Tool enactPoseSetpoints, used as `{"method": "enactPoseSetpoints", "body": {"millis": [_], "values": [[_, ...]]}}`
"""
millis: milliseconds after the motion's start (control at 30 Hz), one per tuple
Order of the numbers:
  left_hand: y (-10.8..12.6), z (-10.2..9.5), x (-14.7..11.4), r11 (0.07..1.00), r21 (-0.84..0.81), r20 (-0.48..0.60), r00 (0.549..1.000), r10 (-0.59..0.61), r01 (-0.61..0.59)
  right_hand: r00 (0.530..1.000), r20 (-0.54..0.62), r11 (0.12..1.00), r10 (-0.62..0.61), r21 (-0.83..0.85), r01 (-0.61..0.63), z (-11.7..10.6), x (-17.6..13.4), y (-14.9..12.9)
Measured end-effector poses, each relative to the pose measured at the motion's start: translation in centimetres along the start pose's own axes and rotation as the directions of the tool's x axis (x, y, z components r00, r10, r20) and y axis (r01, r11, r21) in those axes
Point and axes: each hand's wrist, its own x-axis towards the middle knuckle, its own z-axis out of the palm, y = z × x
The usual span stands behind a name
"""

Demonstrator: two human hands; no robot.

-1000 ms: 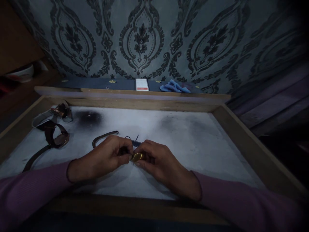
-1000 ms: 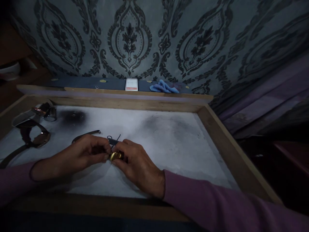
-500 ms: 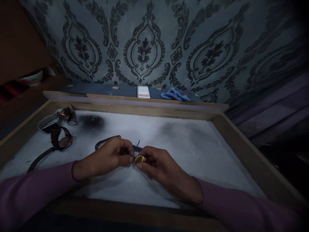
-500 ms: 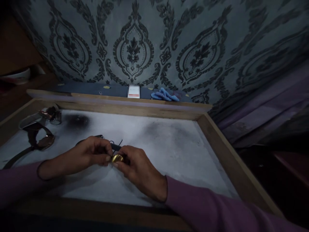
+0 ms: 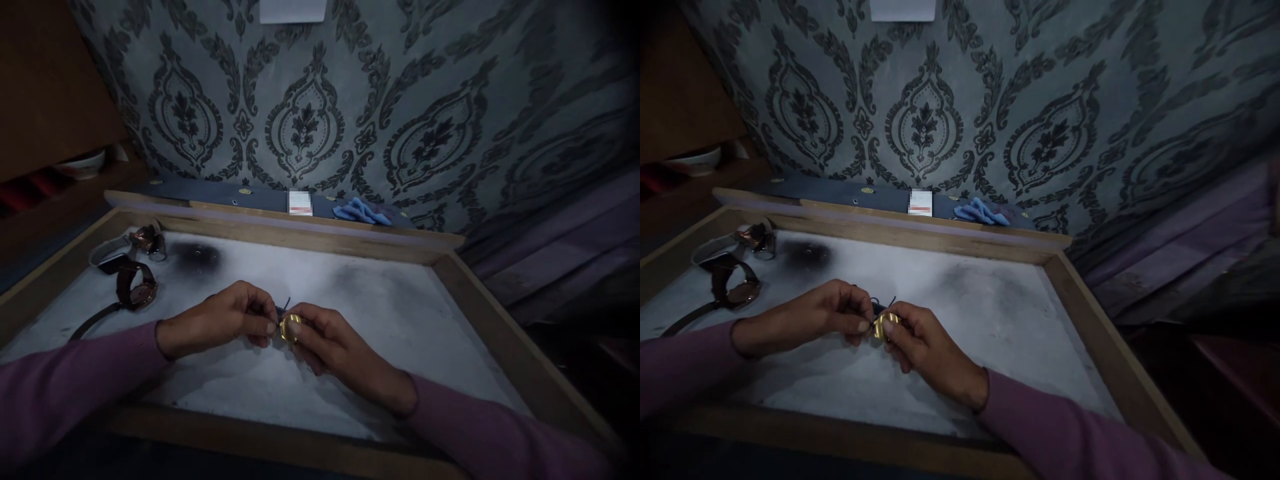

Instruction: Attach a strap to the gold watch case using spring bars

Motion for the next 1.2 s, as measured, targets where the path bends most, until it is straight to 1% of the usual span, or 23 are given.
{"method": "enactPoseSetpoints", "body": {"millis": [167, 333, 600, 700, 933, 1200], "values": [[0.05, 0.14, -0.11, 0.999, -0.02, 0.027, 0.999, -0.03, 0.031, 1.0, -0.029, 1.0, -0.006, -0.023, 0.005, 0.09, -0.06, -0.11], [0.1, 0.14, -0.03, 0.999, -0.033, 0.045, 0.998, -0.04, 0.042, 1.0, -0.016, 1.0, -0.004, -0.023, 0.004, 0.07, -0.07, -0.02], [-0.5, -0.05, 0.21, 0.997, -0.047, 0.065, 0.997, -0.052, 0.055, 1.0, -0.016, 1.0, -0.016, -0.023, 0.016, 0.2, 0.07, 0.0], [-0.44, -0.04, 0.1, 0.998, -0.042, 0.059, 0.997, -0.053, 0.056, 1.0, -0.013, 1.0, -0.026, -0.011, 0.025, 0.21, 0.12, 0.09], [-0.13, 0.15, 0.04, 0.997, -0.037, 0.043, 0.997, -0.063, 0.064, 1.0, -0.013, 1.0, -0.005, -0.001, 0.005, 0.21, 0.15, -0.01], [-0.32, 0.2, 0.13, 0.998, -0.028, 0.029, 0.998, -0.059, 0.06, 0.999, -0.044, 1.0, -0.017, -0.003, 0.017, 0.28, 0.13, 0.12]]}}
